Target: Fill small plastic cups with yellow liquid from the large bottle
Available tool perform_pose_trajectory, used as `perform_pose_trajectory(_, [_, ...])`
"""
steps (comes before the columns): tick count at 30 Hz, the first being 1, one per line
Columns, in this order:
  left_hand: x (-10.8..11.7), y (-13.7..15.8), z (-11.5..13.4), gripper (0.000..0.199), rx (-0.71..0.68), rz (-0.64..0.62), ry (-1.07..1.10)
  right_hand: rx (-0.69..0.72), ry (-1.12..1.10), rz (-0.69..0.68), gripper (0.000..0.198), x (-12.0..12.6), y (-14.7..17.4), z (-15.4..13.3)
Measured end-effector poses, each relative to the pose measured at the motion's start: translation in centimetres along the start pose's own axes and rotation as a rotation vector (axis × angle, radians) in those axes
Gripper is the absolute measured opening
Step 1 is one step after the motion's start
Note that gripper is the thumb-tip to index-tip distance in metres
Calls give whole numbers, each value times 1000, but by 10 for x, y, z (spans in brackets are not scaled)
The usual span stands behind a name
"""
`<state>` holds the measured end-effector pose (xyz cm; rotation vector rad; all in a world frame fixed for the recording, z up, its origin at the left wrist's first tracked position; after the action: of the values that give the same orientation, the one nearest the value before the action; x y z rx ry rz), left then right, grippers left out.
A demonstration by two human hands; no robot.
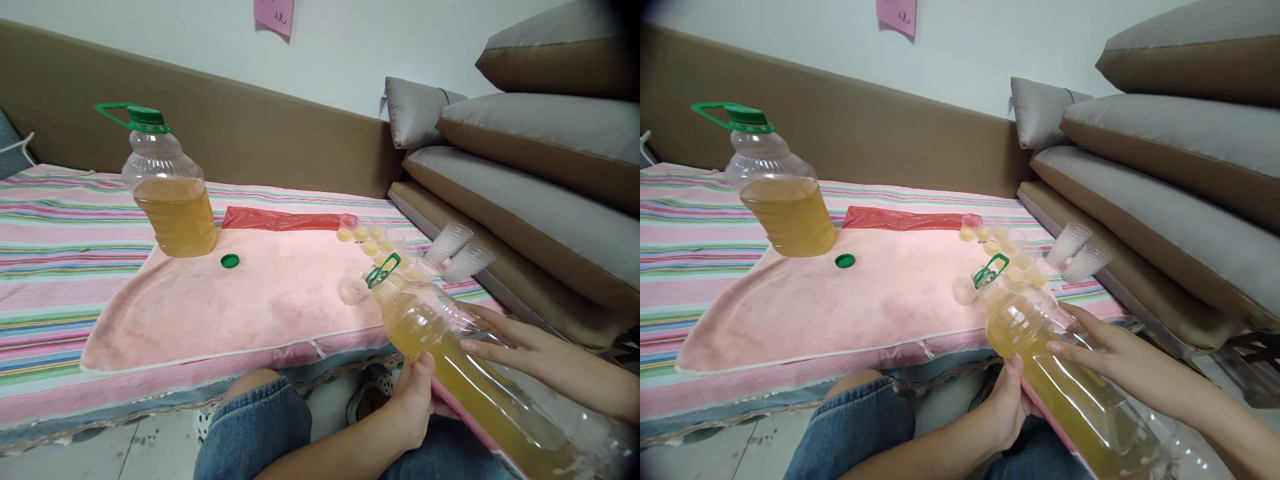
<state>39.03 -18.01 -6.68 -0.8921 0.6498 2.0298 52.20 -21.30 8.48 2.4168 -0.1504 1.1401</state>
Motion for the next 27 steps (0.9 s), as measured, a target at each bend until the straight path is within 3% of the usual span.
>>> perform_pose_trajectory(18, [1, -1, -1, 99, -10, -19, -18, 1, 64, 46, 91, -2, -7, 18])
perform_pose_trajectory(27, [0, 0, 0, 102, 10, -5, -8, 10, 97, 83, 88, 0, -9, 21])
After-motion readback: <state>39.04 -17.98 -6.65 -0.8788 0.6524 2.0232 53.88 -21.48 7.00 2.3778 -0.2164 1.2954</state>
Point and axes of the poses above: each hand's wrist, its own y-axis away from the middle knuckle, its own x-axis out of the back of the hand, z = x × y, the point moved 1 cm from there along -y, towards the middle knuckle, and after that the axes turned 3 degrees about -y, right-handed, at the moved point
